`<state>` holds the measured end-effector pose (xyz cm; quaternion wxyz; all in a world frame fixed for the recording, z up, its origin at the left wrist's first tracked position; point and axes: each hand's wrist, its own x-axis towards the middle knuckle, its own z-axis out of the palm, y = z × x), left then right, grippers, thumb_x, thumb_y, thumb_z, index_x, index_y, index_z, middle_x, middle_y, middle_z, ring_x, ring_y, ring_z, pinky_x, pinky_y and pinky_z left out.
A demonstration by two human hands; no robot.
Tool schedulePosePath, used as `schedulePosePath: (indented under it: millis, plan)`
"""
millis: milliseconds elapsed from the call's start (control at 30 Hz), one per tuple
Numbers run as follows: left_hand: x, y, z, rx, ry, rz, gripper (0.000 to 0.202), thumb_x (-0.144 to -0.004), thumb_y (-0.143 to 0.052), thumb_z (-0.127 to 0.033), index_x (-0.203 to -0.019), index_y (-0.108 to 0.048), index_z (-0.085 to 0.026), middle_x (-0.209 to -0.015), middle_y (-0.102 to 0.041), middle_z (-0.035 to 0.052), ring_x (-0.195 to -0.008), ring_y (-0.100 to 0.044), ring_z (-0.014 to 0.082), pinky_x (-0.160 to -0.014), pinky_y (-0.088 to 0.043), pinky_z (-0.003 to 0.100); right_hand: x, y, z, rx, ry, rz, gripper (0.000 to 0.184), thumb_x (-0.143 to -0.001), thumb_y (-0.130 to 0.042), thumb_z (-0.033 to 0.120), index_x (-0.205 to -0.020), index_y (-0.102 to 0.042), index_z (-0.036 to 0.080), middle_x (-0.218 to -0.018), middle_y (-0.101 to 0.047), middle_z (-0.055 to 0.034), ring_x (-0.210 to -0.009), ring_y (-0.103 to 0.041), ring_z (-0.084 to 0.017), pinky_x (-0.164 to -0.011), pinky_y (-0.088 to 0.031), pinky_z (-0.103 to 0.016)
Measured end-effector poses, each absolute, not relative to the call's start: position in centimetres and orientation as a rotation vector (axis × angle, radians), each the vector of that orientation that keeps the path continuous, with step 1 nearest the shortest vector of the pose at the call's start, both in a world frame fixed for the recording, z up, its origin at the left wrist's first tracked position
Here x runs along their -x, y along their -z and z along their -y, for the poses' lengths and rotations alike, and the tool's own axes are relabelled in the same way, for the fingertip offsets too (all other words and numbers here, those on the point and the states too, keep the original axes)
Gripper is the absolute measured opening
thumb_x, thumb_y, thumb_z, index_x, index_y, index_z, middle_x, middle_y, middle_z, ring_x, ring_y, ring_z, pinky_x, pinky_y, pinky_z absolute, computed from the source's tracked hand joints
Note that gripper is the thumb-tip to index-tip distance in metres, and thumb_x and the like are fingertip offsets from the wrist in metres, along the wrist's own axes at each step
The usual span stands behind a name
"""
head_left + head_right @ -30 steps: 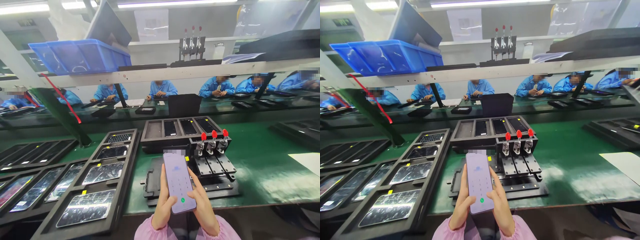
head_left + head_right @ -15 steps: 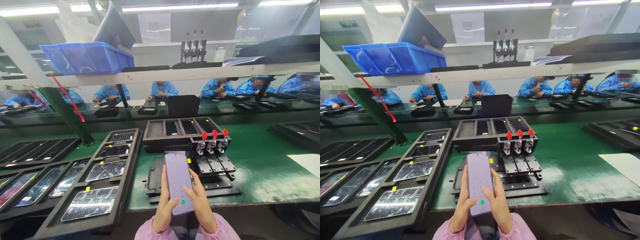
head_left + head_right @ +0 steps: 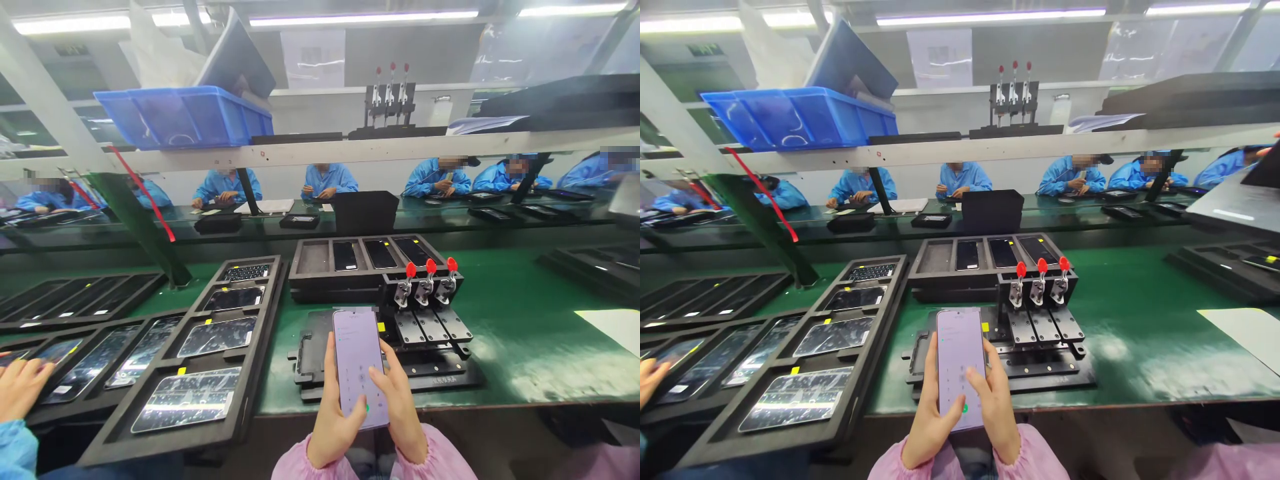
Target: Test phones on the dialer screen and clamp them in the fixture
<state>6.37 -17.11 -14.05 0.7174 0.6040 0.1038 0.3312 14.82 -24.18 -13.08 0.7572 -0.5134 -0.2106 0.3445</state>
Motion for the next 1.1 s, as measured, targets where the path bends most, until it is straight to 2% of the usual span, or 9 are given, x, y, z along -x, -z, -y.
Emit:
schedulePosePath:
  millis: [200, 333, 433, 533, 600, 700, 833, 1100]
  plan:
    - [-6.0, 14.2, 16.8, -1.34, -0.713, -0.128, 0.082, -0.081, -0.053, -0.034, -0.143, 0.0, -0.028, -0.148, -0.023, 0.0068, -0.132, -0.03, 0.0277, -0.108, -0.028, 0.039, -14.7, 13.5, 23.9, 1.214, -0.714, 0.463, 0.06, -0.076, -0.062, 0.038, -0.126, -0.032, 0.023, -0.117, -0.059, -0.0105, -0.095, -0.062, -0.025, -0.08, -0.052, -0.037]
    - [-5.9, 14.3, 16.6, -1.278, -0.692, -0.115, 0.089, -0.078, -0.056, -0.035, -0.142, 0.005, -0.028, -0.148, -0.023, 0.006, -0.132, -0.029, 0.0281, -0.106, -0.031, 0.039, -15.0, 14.1, 24.1, 1.039, -0.782, 0.488, 0.062, -0.076, -0.056, 0.029, -0.131, -0.029, 0.022, -0.121, -0.056, -0.0098, -0.101, -0.059, -0.025, -0.083, -0.05, -0.039]
    - [-5.8, 14.3, 16.4, -1.228, -0.686, -0.12, 0.089, -0.078, -0.054, -0.033, -0.142, 0.007, -0.029, -0.148, -0.025, 0.0045, -0.132, -0.029, 0.0276, -0.106, -0.031, 0.039, -15.2, 14.2, 24.5, 0.902, -0.871, 0.529, 0.075, -0.065, -0.047, 0.015, -0.137, -0.024, 0.023, -0.124, -0.054, -0.0067, -0.105, -0.056, -0.024, -0.081, -0.049, -0.036]
    - [-5.7, 14.4, 16.2, -1.154, -0.658, -0.084, 0.089, -0.075, -0.052, -0.025, -0.141, 0.007, -0.031, -0.149, -0.021, 0.0, -0.134, -0.024, 0.0273, -0.106, -0.03, 0.039, -15.4, 13.9, 24.7, 0.947, -0.913, 0.543, 0.085, -0.058, -0.043, 0.009, -0.139, -0.022, 0.024, -0.126, -0.053, -0.0042, -0.103, -0.057, -0.021, -0.071, -0.049, -0.028]
    - [-5.6, 14.5, 16.2, -1.103, -0.626, -0.071, 0.093, -0.07, -0.051, -0.02, -0.141, 0.007, -0.033, -0.15, -0.019, -0.004, -0.135, -0.021, 0.027, -0.107, -0.028, 0.04, -15.4, 13.6, 24.8, 0.969, -0.916, 0.534, 0.085, -0.058, -0.043, 0.01, -0.139, -0.021, 0.023, -0.125, -0.054, -0.0046, -0.1, -0.058, -0.021, -0.068, -0.049, -0.027]
    - [-5.7, 14.5, 16.1, -1.076, -0.622, -0.118, 0.093, -0.066, -0.046, -0.015, -0.141, 0.005, -0.034, -0.15, -0.019, -0.0071, -0.135, -0.019, 0.0253, -0.107, -0.026, 0.039, -15.4, 13.4, 24.7, 0.914, -0.926, 0.542, 0.087, -0.058, -0.044, 0.012, -0.141, -0.018, 0.022, -0.125, -0.053, -0.0062, -0.1, -0.058, -0.023, -0.074, -0.05, -0.033]
    - [-5.8, 14.5, 16.2, -1.069, -0.645, -0.165, 0.094, -0.064, -0.045, -0.013, -0.142, 0.003, -0.033, -0.149, -0.021, -0.0065, -0.135, -0.019, 0.0238, -0.108, -0.024, 0.038, -15.4, 13.3, 24.7, 0.943, -0.941, 0.553, 0.088, -0.058, -0.045, 0.011, -0.141, -0.017, 0.023, -0.126, -0.053, -0.0056, -0.104, -0.056, -0.024, -0.078, -0.049, -0.035]
    - [-5.8, 14.4, 16.0, -0.99, -0.573, -0.124, 0.096, -0.065, -0.048, -0.017, -0.14, 0.007, -0.035, -0.148, -0.025, -0.0041, -0.132, -0.028, 0.0278, -0.102, -0.033, 0.042, -15.3, 13.6, 24.7, 0.876, -0.952, 0.552, 0.09, -0.056, -0.046, 0.015, -0.141, -0.019, 0.022, -0.114, -0.06, -0.0063, -0.086, -0.061, -0.022, -0.069, -0.05, -0.035]
